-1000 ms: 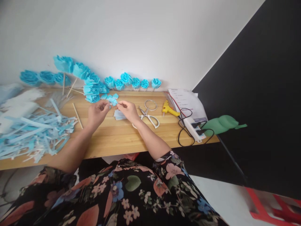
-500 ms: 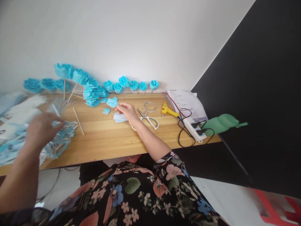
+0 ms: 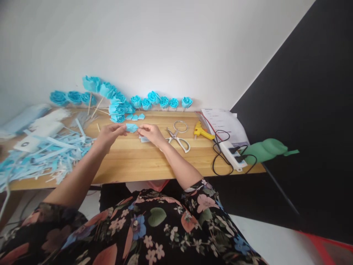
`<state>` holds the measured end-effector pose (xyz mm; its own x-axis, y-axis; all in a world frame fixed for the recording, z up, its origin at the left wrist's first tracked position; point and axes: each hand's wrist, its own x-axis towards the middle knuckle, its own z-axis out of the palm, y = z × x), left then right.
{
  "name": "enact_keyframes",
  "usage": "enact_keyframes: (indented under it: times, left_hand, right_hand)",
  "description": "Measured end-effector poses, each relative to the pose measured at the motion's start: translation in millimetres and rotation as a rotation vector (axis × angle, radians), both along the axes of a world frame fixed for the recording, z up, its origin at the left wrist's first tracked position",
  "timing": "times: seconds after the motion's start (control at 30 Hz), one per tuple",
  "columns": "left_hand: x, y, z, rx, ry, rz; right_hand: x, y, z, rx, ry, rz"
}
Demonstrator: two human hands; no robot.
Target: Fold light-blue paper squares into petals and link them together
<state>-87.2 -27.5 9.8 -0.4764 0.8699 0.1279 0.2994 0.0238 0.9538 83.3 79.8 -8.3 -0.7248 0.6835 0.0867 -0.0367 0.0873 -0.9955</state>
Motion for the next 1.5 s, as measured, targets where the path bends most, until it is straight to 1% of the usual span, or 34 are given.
enact_keyframes:
  times: [0.07,0.17,0.23,0.37,0.43,0.57,0.6,0.67,0.77,0.83,0.9,1.03,1.17,1.23,1.3,1.33,1.5]
  left_hand:
    - [-2.1,1.8,-4.8,0.024,-0.054,0.041]
    - [-4.4,0.3,-5.6,0.027,-0.147,0.032]
    - [-3.6,-2.3,-3.2,0.015,-0.203,-0.009]
    - [2.1,-7.6,0.9,-0.016,-0.278,-0.074]
    - [4.9,-9.7,0.3,-0.035,-0.297,-0.095]
    - [7.2,-12.7,-4.2,-0.075,-0.276,-0.144]
    - [6.6,-12.8,-5.2,-0.083,-0.263,-0.152]
    - [3.1,-11.6,-5.9,-0.086,-0.231,-0.138]
    - [-7.4,-5.8,-4.3,-0.065,-0.131,-0.055]
    - [-15.6,0.4,-2.0,-0.072,-0.006,0.011]
    - [-22.4,7.9,0.1,-0.119,0.134,0.052]
    - [-31.8,24.7,1.3,-0.228,0.348,0.044]
    - [-39.6,40.1,-4.2,-0.362,0.736,0.057]
    - [-40.9,46.3,-8.5,-0.472,0.848,0.037]
    - [-39.4,51.5,-13.0,-0.550,0.860,0.010]
    - [-37.9,53.9,-15.3,-0.563,0.851,-0.001]
    - [-32.5,62.0,-29.7,-0.507,0.844,-0.023]
  right_hand:
    - [-0.2,1.2,-1.0,0.005,0.005,0.015]
    - [0.6,4.5,-0.8,0.032,0.058,0.032]
    - [1.3,6.4,0.3,0.110,0.098,0.037]
    - [1.5,5.3,3.7,0.339,0.129,0.035]
    - [1.5,2.3,5.6,0.397,0.152,0.054]
    - [2.4,-1.6,9.8,0.428,0.175,0.150]
    - [3.1,-0.7,10.9,0.422,0.163,0.149]
    - [5.4,4.3,13.0,0.387,0.145,0.090]
    - [10.7,17.6,14.4,0.320,0.177,-0.090]
    - [14.1,26.3,13.2,0.288,0.190,-0.200]
    - [16.0,31.4,10.9,0.260,0.165,-0.257]
    - [14.4,30.6,6.6,0.232,0.132,-0.247]
    - [10.1,26.4,5.8,0.189,0.141,-0.237]
    - [8.6,25.6,5.5,0.154,0.146,-0.241]
    - [8.0,25.6,4.8,0.130,0.155,-0.240]
    - [8.0,25.7,4.3,0.127,0.159,-0.236]
    - [10.0,26.5,1.0,0.168,0.124,-0.222]
